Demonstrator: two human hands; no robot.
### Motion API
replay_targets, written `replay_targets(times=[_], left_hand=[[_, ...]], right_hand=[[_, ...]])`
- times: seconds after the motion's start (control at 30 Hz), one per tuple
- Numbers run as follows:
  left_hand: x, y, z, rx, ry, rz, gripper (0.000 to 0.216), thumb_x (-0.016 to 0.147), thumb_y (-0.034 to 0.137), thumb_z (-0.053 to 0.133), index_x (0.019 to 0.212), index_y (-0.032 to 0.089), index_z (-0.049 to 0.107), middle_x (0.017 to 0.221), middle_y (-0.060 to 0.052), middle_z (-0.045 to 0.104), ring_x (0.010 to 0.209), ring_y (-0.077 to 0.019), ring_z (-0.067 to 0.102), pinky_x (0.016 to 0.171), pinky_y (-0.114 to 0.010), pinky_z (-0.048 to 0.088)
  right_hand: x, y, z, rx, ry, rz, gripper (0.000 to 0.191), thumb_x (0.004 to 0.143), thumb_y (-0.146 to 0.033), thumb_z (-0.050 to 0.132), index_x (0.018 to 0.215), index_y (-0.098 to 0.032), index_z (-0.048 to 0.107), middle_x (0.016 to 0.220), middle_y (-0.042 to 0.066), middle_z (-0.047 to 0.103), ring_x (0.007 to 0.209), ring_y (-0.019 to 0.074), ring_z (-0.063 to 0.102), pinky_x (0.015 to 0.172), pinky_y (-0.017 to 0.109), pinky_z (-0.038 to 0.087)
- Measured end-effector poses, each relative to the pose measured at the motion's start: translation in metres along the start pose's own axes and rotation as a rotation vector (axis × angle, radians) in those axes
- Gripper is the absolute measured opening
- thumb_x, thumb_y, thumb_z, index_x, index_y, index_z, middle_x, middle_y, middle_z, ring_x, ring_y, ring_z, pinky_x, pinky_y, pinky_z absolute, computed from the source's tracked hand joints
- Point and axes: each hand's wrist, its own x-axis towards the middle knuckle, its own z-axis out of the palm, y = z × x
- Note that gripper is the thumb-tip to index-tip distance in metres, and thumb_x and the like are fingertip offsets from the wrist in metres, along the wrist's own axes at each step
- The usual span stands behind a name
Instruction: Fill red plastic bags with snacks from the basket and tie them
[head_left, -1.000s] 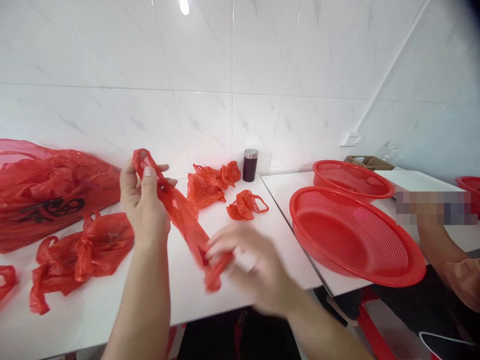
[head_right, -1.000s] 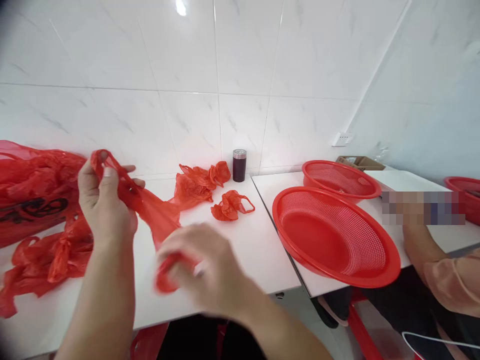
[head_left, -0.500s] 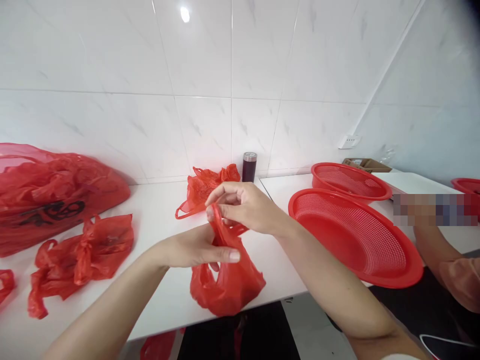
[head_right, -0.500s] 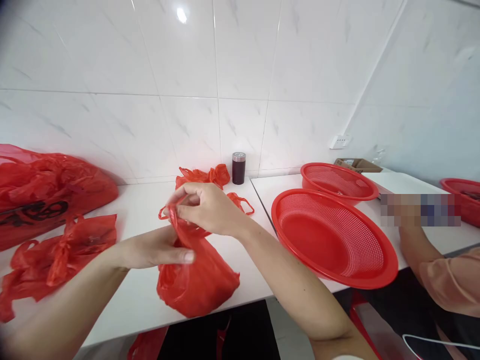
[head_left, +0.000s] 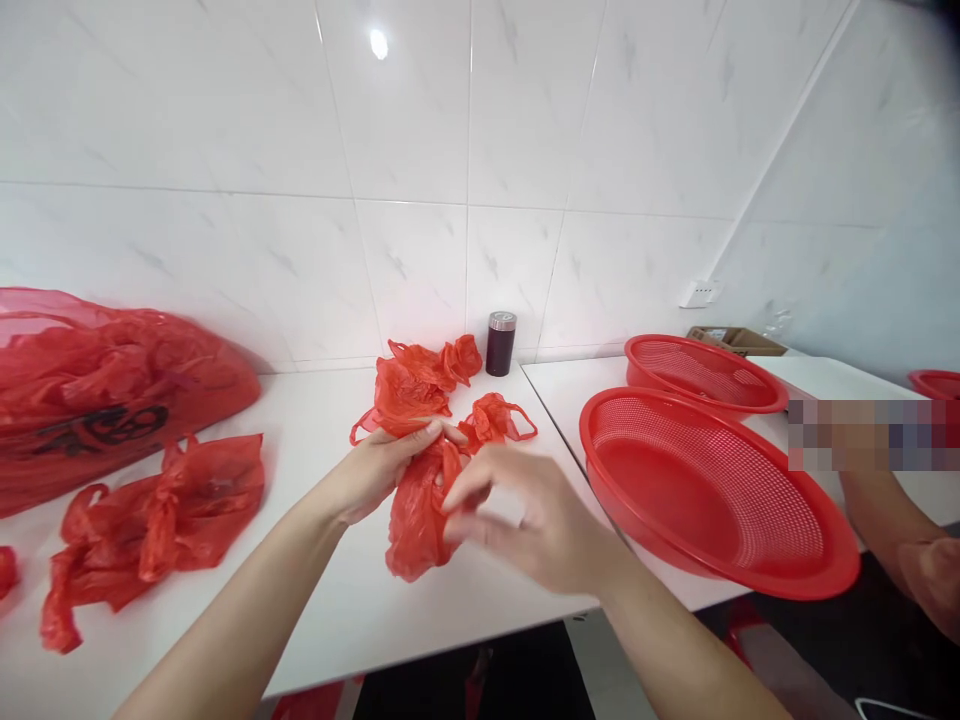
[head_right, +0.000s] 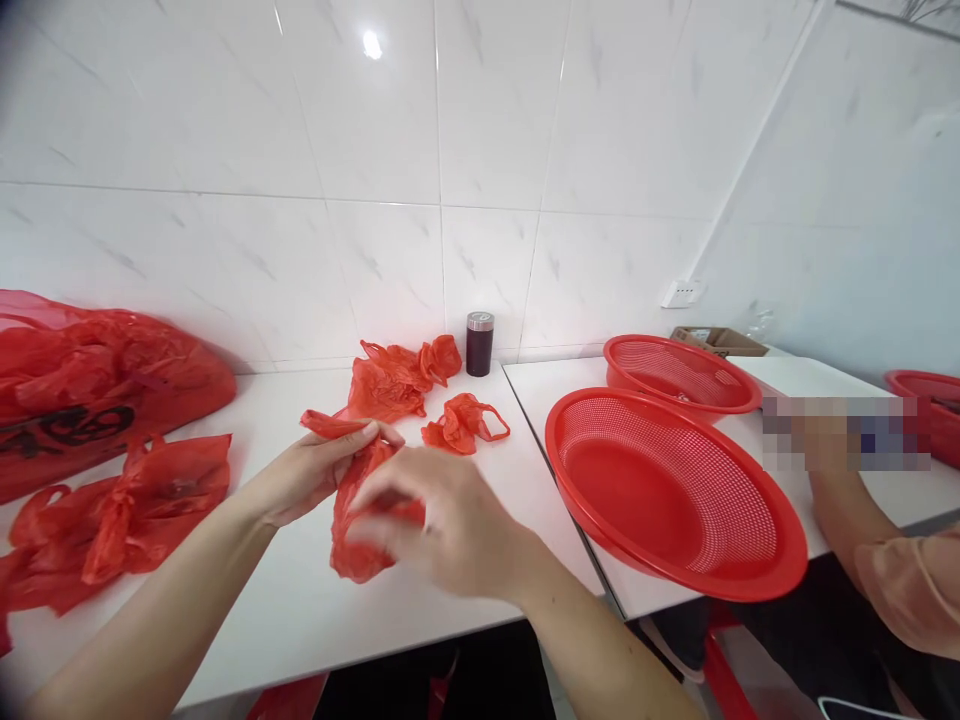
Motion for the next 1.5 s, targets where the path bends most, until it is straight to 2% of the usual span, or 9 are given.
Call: replay_targets(times=[0.1, 0.27, 0.37, 0.53, 0.67, 0.9, 1.2, 1.4, 1.5], left_hand=[[-0.006, 0.005, 0.0, 0.148, -0.056, 0.051, 0.016, 0.087, 0.033, 0.062, 0.084, 0.018, 0.069, 0.083, -0.004, 0.066, 0.079, -0.0168, 0.061, 0.074, -0.028, 0.049], [-0.011, -0.005, 0.002, 0.458, -0.111, 0.129, 0.005, 0.082, 0.02, 0.059, 0.086, 0.02, 0.062, 0.075, 0.0, 0.063, 0.066, -0.0138, 0.057, 0.061, -0.026, 0.046], [-0.008, -0.021, 0.004, 0.792, 0.133, 0.251, 0.017, 0.072, 0.007, 0.052, 0.08, 0.021, 0.055, 0.072, 0.001, 0.06, 0.06, -0.0138, 0.054, 0.056, -0.025, 0.043], [-0.008, -0.045, 0.012, 1.02, 0.391, 0.523, 0.034, 0.07, 0.002, 0.049, 0.095, 0.024, 0.054, 0.108, -0.003, 0.06, 0.086, -0.016, 0.061, 0.066, -0.025, 0.046], [-0.016, -0.054, 0.016, 1.004, 0.388, 0.506, 0.038, 0.078, 0.006, 0.051, 0.108, 0.028, 0.058, 0.11, -0.002, 0.059, 0.089, -0.0149, 0.063, 0.072, -0.025, 0.048], [-0.033, -0.059, 0.01, 0.786, 0.213, 0.301, 0.041, 0.093, 0.021, 0.042, 0.13, 0.03, 0.055, 0.104, -0.004, 0.066, 0.097, -0.0195, 0.063, 0.085, -0.031, 0.048], [-0.074, -0.115, -0.025, 0.492, 0.543, -0.087, 0.047, 0.091, 0.055, 0.041, 0.067, 0.021, 0.061, 0.088, -0.005, 0.07, 0.073, -0.0195, 0.058, 0.07, -0.03, 0.048], [-0.05, -0.139, 0.003, 0.304, 0.893, -0.004, 0.04, 0.095, 0.053, 0.033, 0.096, 0.023, 0.059, 0.111, -0.005, 0.065, 0.098, -0.0211, 0.06, 0.083, -0.031, 0.048], [-0.034, -0.141, 0.013, 0.418, 0.918, -0.021, 0.036, 0.096, 0.051, 0.029, 0.086, 0.025, 0.051, 0.082, 0.0, 0.061, 0.071, -0.0173, 0.058, 0.064, -0.027, 0.047]], right_hand=[[0.002, 0.002, 0.001, 0.006, 0.019, -0.031, 0.01, 0.09, -0.031, 0.062, 0.097, -0.023, 0.062, 0.093, 0.001, 0.065, 0.088, 0.014, 0.06, 0.084, 0.029, 0.047], [0.004, 0.059, 0.012, 0.155, 0.043, 0.318, 0.035, 0.1, -0.042, 0.038, 0.129, -0.028, 0.051, 0.11, 0.003, 0.062, 0.105, 0.0166, 0.057, 0.095, 0.036, 0.043], [-0.003, 0.079, 0.025, 0.259, 0.039, 0.431, 0.036, 0.098, -0.044, 0.042, 0.127, -0.027, 0.055, 0.101, 0.003, 0.063, 0.099, 0.0182, 0.06, 0.091, 0.037, 0.046], [-0.011, 0.079, 0.025, 0.633, -0.089, 0.515, 0.031, 0.095, -0.036, 0.049, 0.125, -0.03, 0.057, 0.102, 0.001, 0.064, 0.095, 0.0163, 0.062, 0.093, 0.036, 0.047], [-0.012, 0.074, 0.017, 0.441, -0.19, 0.456, 0.022, 0.09, -0.022, 0.05, 0.108, -0.023, 0.063, 0.099, 0.002, 0.063, 0.096, 0.0165, 0.06, 0.089, 0.034, 0.048], [-0.018, 0.077, 0.027, -0.399, 0.123, 0.062, 0.023, 0.077, -0.003, 0.038, 0.068, -0.019, 0.051, 0.069, -0.001, 0.049, 0.061, 0.0113, 0.046, 0.057, 0.023, 0.035], [-0.06, 0.135, -0.002, -0.397, 0.164, 0.488, 0.02, 0.072, -0.01, 0.037, 0.058, -0.021, 0.044, 0.055, -0.004, 0.046, 0.053, 0.0128, 0.042, 0.054, 0.024, 0.028], [-0.056, 0.131, 0.053, -0.29, 0.275, 0.541, 0.025, 0.088, -0.02, 0.031, 0.087, -0.023, 0.055, 0.09, 0.001, 0.063, 0.083, 0.0167, 0.058, 0.073, 0.026, 0.042], [-0.055, 0.129, 0.082, -0.33, 0.209, 0.584, 0.027, 0.093, -0.025, 0.032, 0.101, -0.026, 0.057, 0.092, 0.0, 0.065, 0.08, 0.0172, 0.06, 0.073, 0.027, 0.041]])
